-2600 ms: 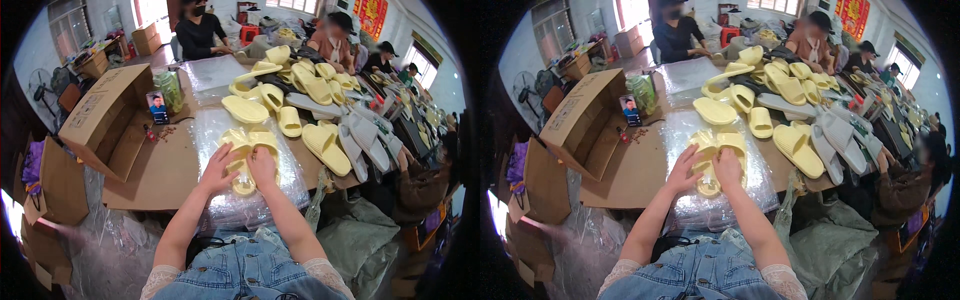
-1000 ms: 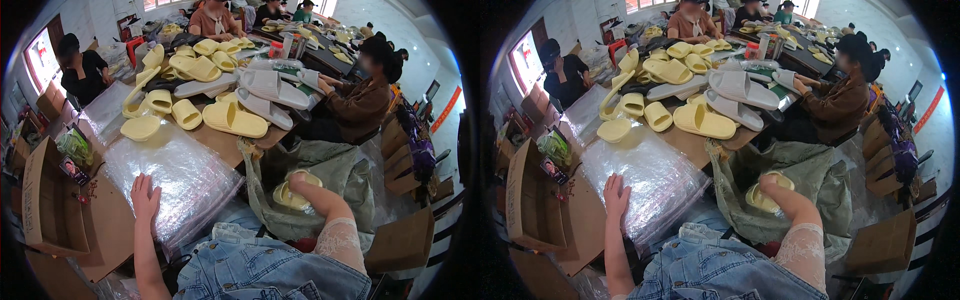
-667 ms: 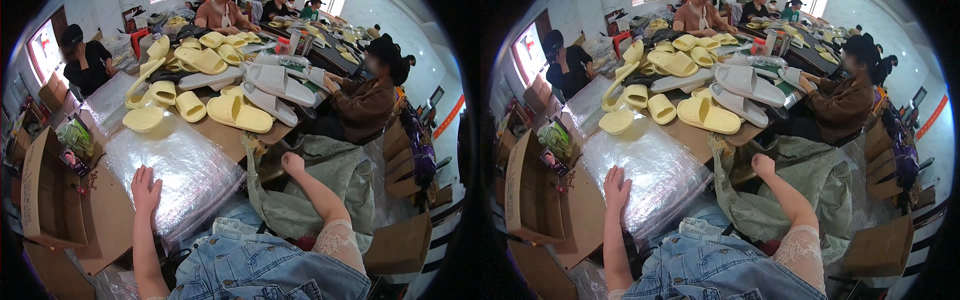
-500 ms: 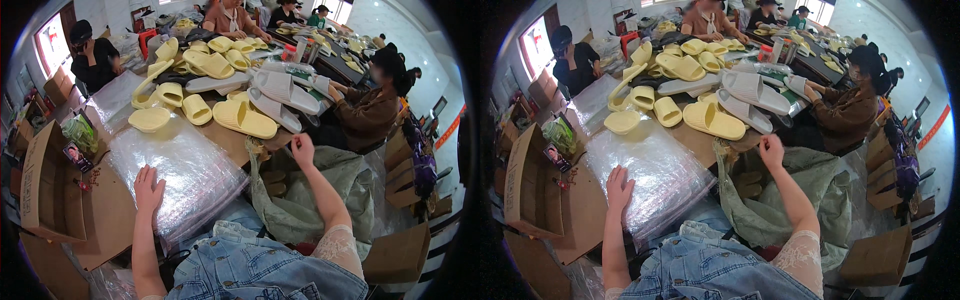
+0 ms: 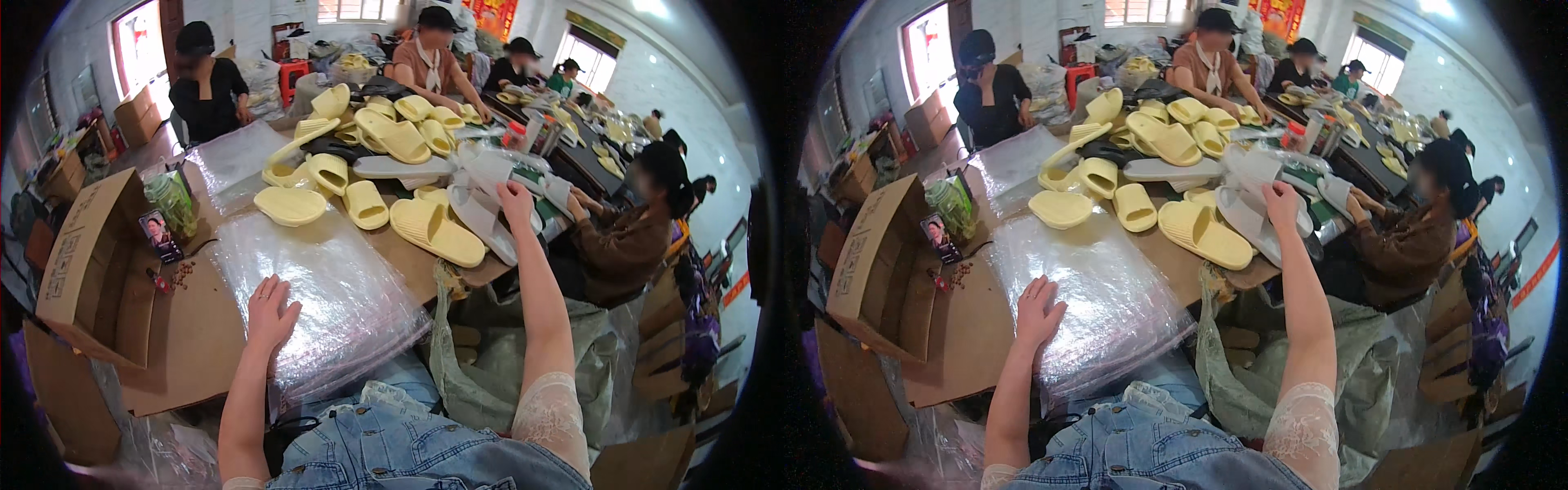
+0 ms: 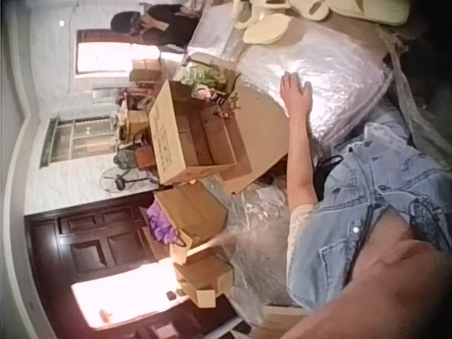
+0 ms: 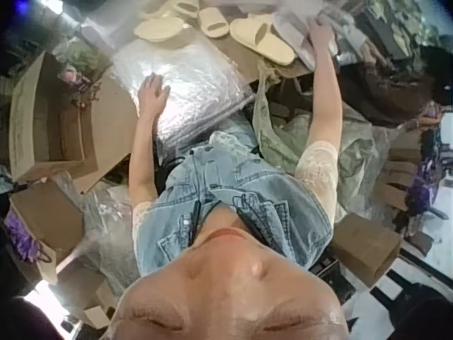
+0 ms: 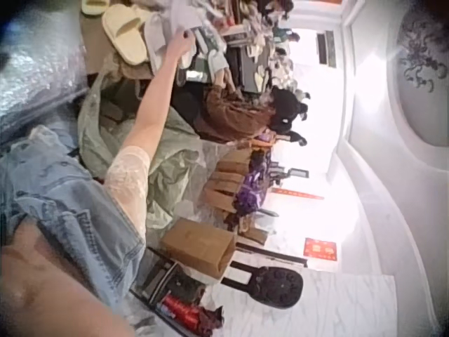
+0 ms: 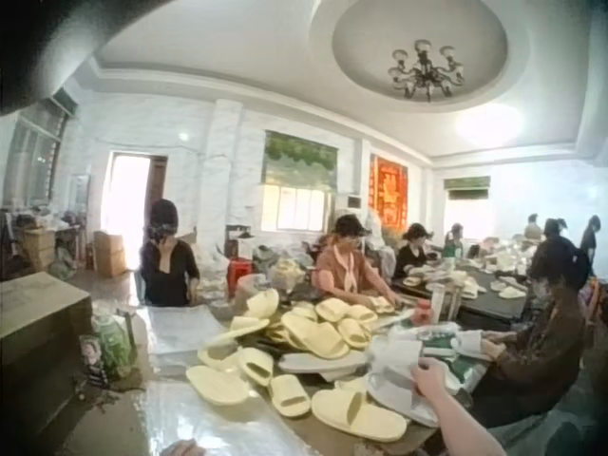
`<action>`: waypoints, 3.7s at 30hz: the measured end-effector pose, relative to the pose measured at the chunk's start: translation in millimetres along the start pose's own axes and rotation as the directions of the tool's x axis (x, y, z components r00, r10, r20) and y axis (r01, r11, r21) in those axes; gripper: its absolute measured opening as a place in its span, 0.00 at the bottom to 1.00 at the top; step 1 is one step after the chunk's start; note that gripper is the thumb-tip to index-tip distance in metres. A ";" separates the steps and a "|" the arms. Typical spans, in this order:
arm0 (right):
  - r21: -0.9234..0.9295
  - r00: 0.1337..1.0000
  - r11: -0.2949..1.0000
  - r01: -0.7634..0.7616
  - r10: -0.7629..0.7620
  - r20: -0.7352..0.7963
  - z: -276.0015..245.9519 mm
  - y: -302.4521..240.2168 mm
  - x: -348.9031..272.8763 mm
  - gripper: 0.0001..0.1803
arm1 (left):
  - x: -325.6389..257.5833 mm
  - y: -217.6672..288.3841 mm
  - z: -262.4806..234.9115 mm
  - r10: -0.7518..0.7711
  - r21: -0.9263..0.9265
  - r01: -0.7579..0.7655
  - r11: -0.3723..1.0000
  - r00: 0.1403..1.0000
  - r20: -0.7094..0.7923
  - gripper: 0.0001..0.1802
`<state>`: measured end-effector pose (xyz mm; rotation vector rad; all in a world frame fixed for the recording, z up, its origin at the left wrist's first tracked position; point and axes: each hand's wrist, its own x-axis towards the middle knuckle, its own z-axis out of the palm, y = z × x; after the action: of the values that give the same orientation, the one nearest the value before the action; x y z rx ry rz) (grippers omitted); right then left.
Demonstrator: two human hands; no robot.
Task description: The person packs pairs of yellow, white, and black slippers into clear plastic bags. They pick up slippers from a pile, place them into bags, and set the packaged pairs aside. The person also handles a large green sack, placing packaged slippers inside it.
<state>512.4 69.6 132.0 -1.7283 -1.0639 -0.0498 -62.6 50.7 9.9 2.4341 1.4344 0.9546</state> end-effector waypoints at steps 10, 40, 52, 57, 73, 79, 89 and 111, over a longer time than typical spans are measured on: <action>0.307 0.958 0.911 0.277 -0.285 -0.019 11.5 -190.4 -66.6 0.14 | -1.1 5.4 -7.1 -0.030 -0.014 0.030 0.999 0.999 -0.010 0.29; 0.084 0.586 0.868 0.490 -0.399 0.705 145.3 -132.1 -215.4 0.14 | -9.0 -1.9 6.6 -0.301 -0.691 0.238 0.682 0.953 0.031 0.27; 0.462 0.233 0.883 -0.088 -0.433 0.871 175.5 -164.0 -235.1 0.25 | -15.4 -24.9 34.2 -0.279 -0.897 0.166 0.409 0.959 0.050 0.23; 0.437 0.113 0.875 -0.208 -0.422 0.899 164.6 -162.6 -231.5 0.37 | -6.5 -68.5 65.0 -0.164 -0.988 0.118 0.097 0.981 0.101 0.18; 0.441 0.763 0.884 0.153 -0.390 0.516 145.8 -165.8 -276.8 0.14 | 4.2 -3.5 -0.4 -0.055 0.022 0.054 0.998 0.995 0.085 0.33; 0.354 0.891 0.927 0.122 -0.259 0.373 139.7 -149.4 -255.5 0.20 | -1.5 2.9 -2.6 -0.066 0.042 0.064 0.997 0.997 0.033 0.29; -0.122 0.616 0.947 0.296 -0.091 0.782 139.8 -164.8 -232.8 0.39 | -4.3 -3.6 0.6 -0.064 0.053 0.063 0.997 0.998 0.015 0.29; -0.182 0.826 0.919 0.349 -0.210 0.523 115.4 -117.3 -280.5 0.23 | -1.8 16.2 -13.7 -0.044 0.032 0.041 0.999 0.997 0.070 0.34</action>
<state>214.4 -9.1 28.0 -1.8606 -1.7658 0.0703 -59.6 38.3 26.9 2.4227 1.4815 0.8348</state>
